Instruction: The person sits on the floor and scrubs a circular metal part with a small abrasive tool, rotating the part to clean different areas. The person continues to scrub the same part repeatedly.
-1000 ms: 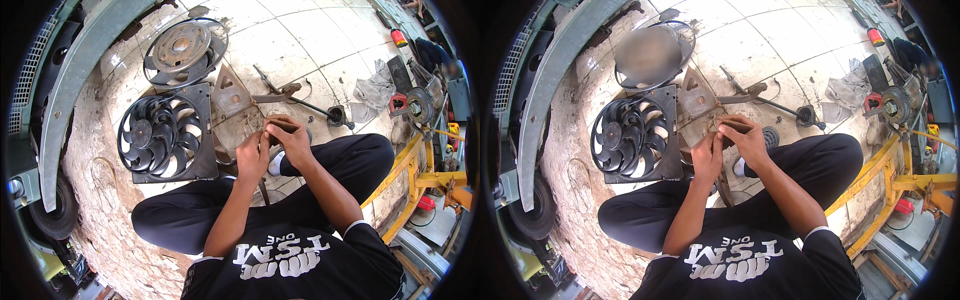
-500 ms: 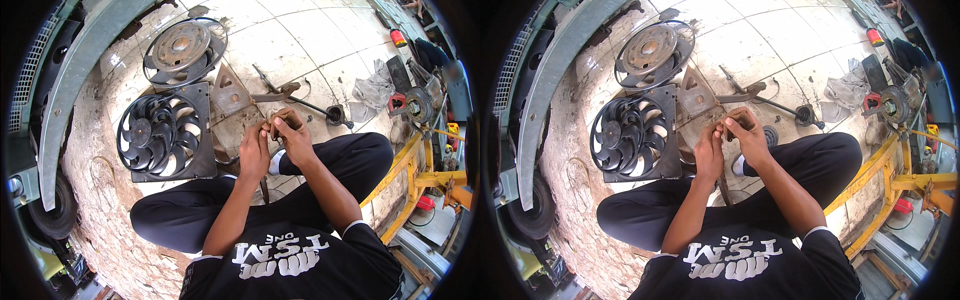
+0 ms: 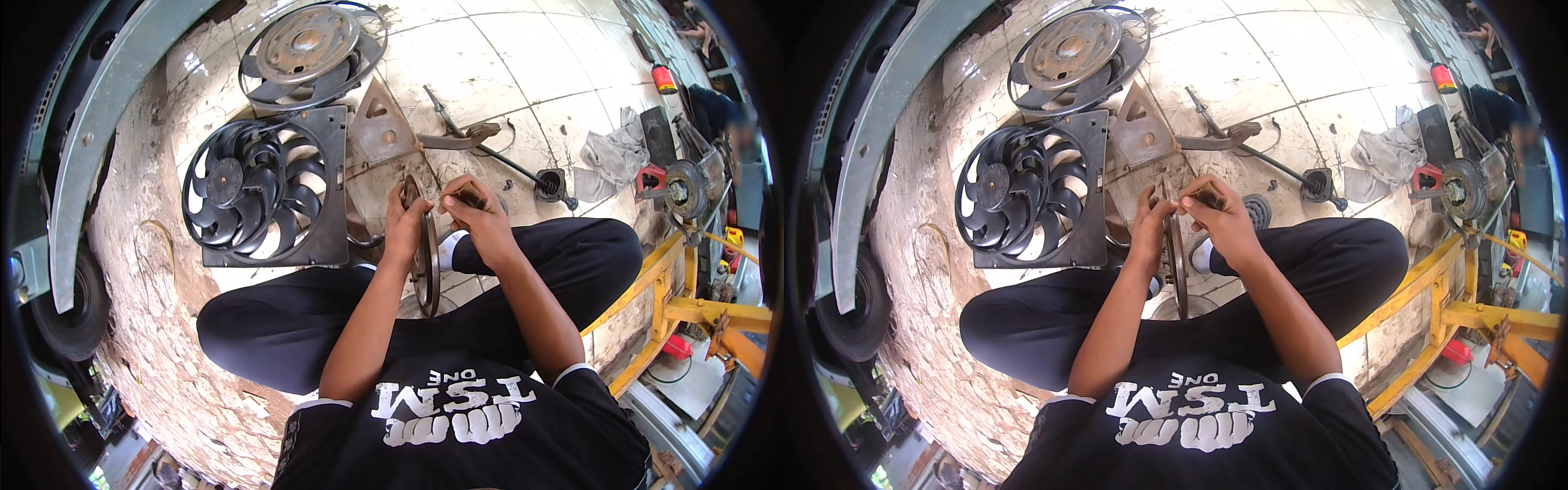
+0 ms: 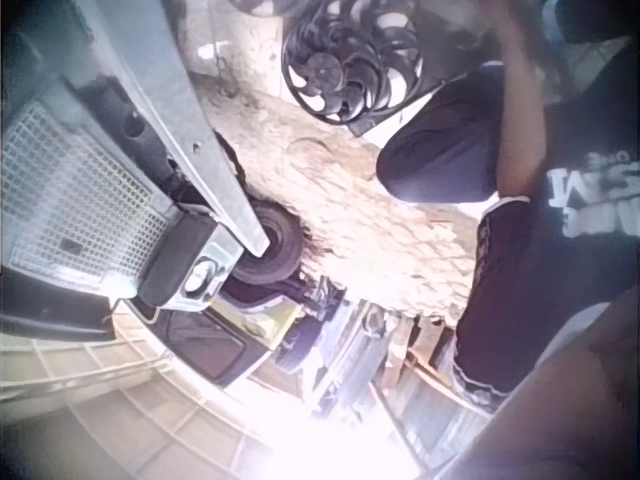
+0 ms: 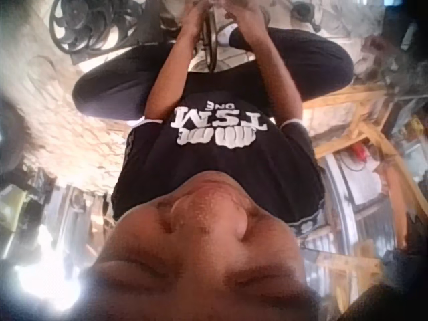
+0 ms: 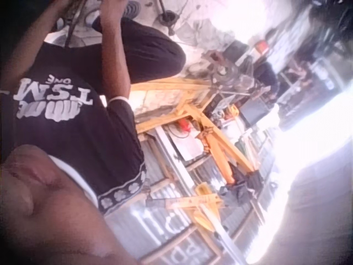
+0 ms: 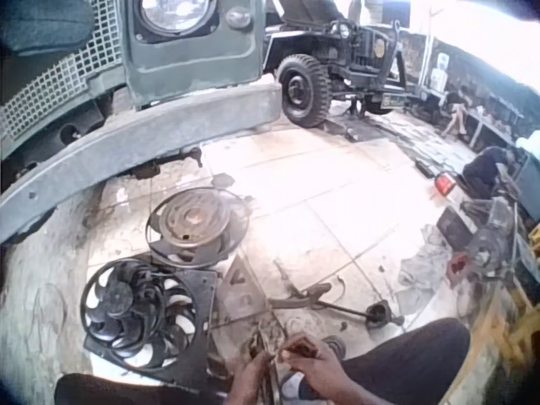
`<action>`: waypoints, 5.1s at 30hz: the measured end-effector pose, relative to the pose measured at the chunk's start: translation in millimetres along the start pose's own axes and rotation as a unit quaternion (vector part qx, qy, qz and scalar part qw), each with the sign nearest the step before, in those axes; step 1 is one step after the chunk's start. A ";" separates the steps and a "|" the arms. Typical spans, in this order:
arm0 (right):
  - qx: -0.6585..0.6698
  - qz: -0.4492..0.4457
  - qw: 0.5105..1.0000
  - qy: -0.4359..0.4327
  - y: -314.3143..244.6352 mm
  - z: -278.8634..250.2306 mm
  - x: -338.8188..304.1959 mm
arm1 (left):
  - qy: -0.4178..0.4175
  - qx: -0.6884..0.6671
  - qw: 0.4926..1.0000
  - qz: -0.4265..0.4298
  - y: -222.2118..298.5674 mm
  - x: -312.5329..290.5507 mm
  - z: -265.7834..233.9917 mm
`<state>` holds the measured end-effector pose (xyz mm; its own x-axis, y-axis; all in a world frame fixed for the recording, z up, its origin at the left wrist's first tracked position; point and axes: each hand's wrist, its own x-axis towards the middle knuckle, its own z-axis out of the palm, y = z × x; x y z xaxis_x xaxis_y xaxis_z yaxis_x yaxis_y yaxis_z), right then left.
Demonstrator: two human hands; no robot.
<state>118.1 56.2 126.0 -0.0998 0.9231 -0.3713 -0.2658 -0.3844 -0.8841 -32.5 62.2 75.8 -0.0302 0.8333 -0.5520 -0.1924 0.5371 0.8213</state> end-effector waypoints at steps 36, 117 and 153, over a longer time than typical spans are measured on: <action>-0.297 0.095 0.950 -0.020 18.1 56.2 -4.8 | 0.230 0.094 0.964 0.099 -39.0 25.6 -32.5; -0.214 0.095 0.971 0.053 41.8 43.0 -40.7 | 0.220 0.112 0.964 0.096 -38.6 13.5 -15.7; -0.290 -0.073 0.953 0.055 59.5 54.0 -60.0 | 0.190 -0.112 0.969 0.111 -64.4 14.7 -20.0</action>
<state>56.5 -21.5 111.1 0.0068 0.9725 -0.2326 0.3084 -0.2233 -0.9247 -40.2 37.2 11.9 -0.4469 0.7935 -0.4130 -0.3468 0.2719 0.8977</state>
